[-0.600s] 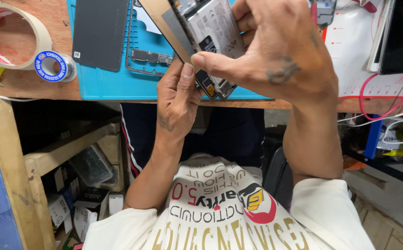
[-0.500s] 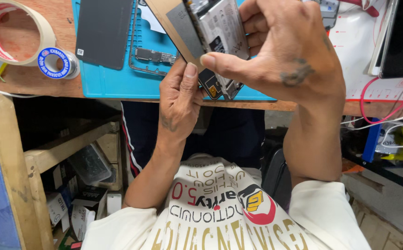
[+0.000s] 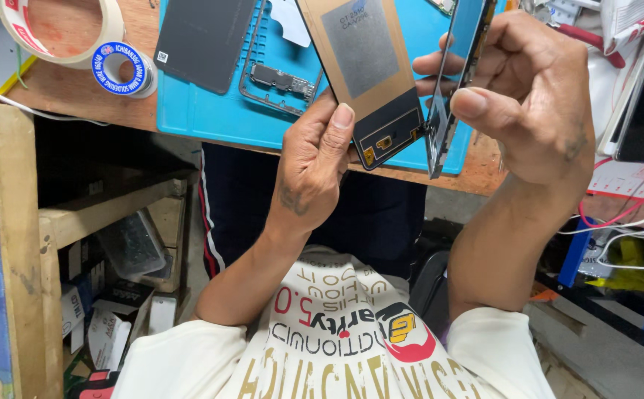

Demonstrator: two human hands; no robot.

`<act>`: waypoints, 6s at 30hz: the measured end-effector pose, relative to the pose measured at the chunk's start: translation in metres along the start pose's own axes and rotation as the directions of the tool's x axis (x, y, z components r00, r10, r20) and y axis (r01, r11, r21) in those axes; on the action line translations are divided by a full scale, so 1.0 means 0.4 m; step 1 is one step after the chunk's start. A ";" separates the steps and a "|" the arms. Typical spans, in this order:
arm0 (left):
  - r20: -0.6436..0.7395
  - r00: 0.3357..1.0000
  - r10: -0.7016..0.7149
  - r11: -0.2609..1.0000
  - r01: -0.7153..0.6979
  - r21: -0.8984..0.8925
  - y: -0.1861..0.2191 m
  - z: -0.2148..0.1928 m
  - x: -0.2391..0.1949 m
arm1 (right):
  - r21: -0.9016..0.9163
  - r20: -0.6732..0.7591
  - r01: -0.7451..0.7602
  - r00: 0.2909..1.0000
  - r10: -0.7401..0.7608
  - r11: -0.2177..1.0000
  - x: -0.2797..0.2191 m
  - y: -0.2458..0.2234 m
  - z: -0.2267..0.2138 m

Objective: The person disassembles a smartphone, removes the battery, and uses a screwdriver and tweezers to adjust internal components. They then apply a small amount of adhesive to the screen assembly using a syringe-like tool.

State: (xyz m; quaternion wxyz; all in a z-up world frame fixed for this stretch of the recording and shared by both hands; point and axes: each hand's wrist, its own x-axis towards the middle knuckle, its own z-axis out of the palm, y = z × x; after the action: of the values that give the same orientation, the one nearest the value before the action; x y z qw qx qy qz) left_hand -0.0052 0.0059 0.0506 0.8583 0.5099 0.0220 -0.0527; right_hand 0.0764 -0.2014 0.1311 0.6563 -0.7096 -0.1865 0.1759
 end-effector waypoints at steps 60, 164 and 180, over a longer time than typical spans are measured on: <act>-0.015 1.000 -0.005 0.997 0.003 -0.082 0.003 -0.013 -0.011 | -0.322 -0.279 -0.061 0.960 -0.033 0.945 -0.012 0.066 0.102; 0.059 0.984 0.170 0.971 -0.177 0.163 0.118 -0.067 0.002 | 0.211 -0.380 0.076 0.925 0.011 0.974 -0.195 0.250 0.170; -0.048 0.989 0.143 0.985 -0.137 0.109 0.124 -0.057 -0.003 | 0.120 -0.390 0.018 0.920 0.031 0.993 -0.200 0.236 0.183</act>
State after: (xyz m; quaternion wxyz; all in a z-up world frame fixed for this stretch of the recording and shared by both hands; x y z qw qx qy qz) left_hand -0.0004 0.0496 0.0831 0.8309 0.5560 0.0070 0.0209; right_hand -0.0262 -0.1841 0.0316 0.7216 -0.6899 -0.0383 0.0439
